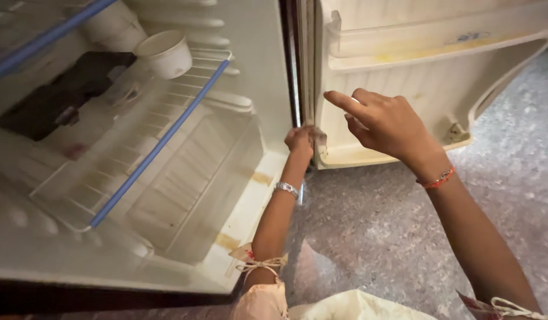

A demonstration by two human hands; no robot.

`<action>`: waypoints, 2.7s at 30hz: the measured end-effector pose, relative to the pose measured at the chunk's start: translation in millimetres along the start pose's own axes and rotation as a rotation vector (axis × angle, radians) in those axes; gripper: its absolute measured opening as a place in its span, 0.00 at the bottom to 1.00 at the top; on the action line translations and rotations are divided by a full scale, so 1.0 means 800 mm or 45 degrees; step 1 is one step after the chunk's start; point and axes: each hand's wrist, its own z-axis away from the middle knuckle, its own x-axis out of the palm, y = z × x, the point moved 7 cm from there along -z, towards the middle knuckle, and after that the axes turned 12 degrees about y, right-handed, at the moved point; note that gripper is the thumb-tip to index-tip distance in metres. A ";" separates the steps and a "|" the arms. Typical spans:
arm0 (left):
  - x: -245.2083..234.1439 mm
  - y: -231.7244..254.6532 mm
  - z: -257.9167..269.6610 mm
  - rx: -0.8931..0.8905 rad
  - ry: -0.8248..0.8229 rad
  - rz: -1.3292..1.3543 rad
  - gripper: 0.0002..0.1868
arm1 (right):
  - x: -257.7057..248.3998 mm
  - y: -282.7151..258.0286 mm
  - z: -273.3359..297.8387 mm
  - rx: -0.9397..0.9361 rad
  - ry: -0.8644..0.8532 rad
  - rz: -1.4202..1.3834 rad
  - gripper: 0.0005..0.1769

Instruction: The person wipes the top of a maroon refrigerator with a cloth and spray bottle, then opens the door and cleans the interior shelves and door compartments. The person continues to wipe the inside surfaces and door edges with the cloth and spray.

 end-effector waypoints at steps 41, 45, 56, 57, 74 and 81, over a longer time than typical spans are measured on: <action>0.196 0.320 0.307 1.998 -0.125 -0.586 0.17 | -0.057 -0.009 0.022 0.051 -0.091 0.036 0.29; 0.179 0.275 0.272 1.660 -0.069 -0.359 0.16 | -0.031 -0.010 0.028 0.069 -0.236 0.162 0.30; 0.030 0.139 0.070 1.276 0.126 -0.936 0.02 | -0.029 -0.022 0.029 0.006 -0.148 0.122 0.27; 0.047 0.152 0.064 1.174 0.038 -0.844 0.04 | -0.029 -0.020 0.031 0.000 -0.141 0.133 0.27; -0.036 0.105 0.067 1.138 0.017 -0.818 0.09 | 0.013 -0.038 0.038 0.004 -0.374 0.001 0.33; 0.117 0.241 0.141 1.373 -0.119 -0.544 0.12 | -0.004 -0.042 0.021 0.082 -0.235 -0.240 0.30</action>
